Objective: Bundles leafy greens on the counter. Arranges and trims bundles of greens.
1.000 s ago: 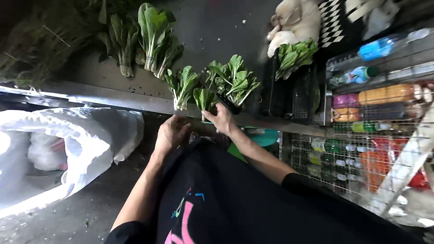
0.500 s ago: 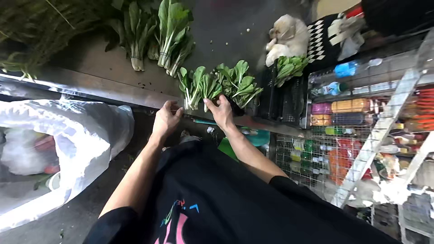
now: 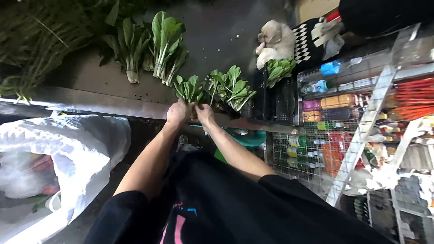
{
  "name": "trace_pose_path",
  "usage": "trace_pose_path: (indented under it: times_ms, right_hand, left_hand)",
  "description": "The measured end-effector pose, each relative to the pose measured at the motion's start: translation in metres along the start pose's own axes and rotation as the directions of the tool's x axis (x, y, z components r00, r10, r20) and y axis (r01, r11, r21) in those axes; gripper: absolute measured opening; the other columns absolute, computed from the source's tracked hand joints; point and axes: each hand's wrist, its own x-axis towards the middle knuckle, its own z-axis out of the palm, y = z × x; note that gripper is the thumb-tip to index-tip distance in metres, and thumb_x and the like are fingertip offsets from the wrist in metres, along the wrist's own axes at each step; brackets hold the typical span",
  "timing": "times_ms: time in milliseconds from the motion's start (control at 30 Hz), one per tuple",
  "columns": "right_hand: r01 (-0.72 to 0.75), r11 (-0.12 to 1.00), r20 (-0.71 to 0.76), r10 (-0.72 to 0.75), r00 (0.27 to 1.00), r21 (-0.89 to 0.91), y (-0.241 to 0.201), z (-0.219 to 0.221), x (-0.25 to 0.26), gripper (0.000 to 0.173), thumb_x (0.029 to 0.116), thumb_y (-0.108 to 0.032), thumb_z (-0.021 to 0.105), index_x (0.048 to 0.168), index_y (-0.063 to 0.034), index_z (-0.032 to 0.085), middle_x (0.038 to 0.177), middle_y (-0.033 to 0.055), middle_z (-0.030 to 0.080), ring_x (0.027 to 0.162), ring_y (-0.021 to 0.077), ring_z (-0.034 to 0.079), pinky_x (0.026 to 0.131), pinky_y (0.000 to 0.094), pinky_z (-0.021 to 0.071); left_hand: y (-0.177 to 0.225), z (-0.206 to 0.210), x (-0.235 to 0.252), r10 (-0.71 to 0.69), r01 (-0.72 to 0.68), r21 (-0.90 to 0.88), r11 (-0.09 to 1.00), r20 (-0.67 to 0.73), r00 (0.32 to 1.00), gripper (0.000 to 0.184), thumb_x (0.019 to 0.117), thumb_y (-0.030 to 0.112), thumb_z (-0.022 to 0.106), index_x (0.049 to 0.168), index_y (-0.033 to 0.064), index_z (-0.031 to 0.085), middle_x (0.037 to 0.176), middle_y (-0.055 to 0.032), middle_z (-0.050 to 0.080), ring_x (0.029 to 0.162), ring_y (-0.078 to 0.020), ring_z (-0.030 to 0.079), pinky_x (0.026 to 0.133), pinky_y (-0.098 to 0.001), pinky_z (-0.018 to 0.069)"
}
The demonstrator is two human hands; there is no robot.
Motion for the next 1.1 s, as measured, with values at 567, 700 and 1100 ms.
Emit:
trace_pose_path:
  times_ms: [567, 700, 1100]
  right_hand:
    - [0.325, 0.885, 0.233, -0.256, 0.938, -0.334, -0.016, -0.015, -0.05, 0.052, 0.1053, -0.041, 0.057, 0.138, -0.0002, 0.05, 0.117, 0.0236, 0.066, 0.108, 0.035, 0.067, 0.094, 0.056, 0.054]
    - [0.512, 0.72, 0.425, -0.324, 0.845, -0.468, -0.02, -0.014, -0.068, 0.044, 0.1068, -0.028, 0.055, 0.134, 0.0053, 0.049, 0.121, 0.024, 0.063, 0.109, 0.0342, 0.066, 0.096, 0.053, 0.0538]
    - [0.457, 0.757, 0.571, -0.136, 0.809, -0.467, -0.01, -0.028, -0.077, 0.056, 0.0986, -0.02, 0.068, 0.146, -0.0007, 0.045, 0.131, 0.0221, 0.063, 0.117, 0.0319, 0.065, 0.102, 0.0535, 0.0514]
  left_hand:
    - [-0.049, 0.012, -0.052, 0.262, -0.099, -0.863, 0.496, 0.04, 0.964, 0.038, 0.1088, 0.039, 0.047, 0.126, 0.0087, 0.061, 0.103, -0.0047, 0.069, 0.091, -0.0134, 0.067, 0.087, -0.0359, 0.0576]
    - [-0.063, 0.026, -0.065, 0.241, -0.015, -0.977, 0.212, 0.037, 0.97, 0.021, 0.1088, 0.026, 0.048, 0.123, 0.0136, 0.058, 0.101, -0.0028, 0.07, 0.088, -0.0128, 0.07, 0.083, -0.0334, 0.0594]
    - [-0.066, -0.021, -0.116, 0.111, -0.108, -0.029, 0.994, 0.169, 0.979, 0.046, 0.0948, 0.055, 0.066, 0.116, 0.0161, 0.076, 0.107, -0.011, 0.075, 0.103, -0.0299, 0.071, 0.094, -0.0611, 0.0536]
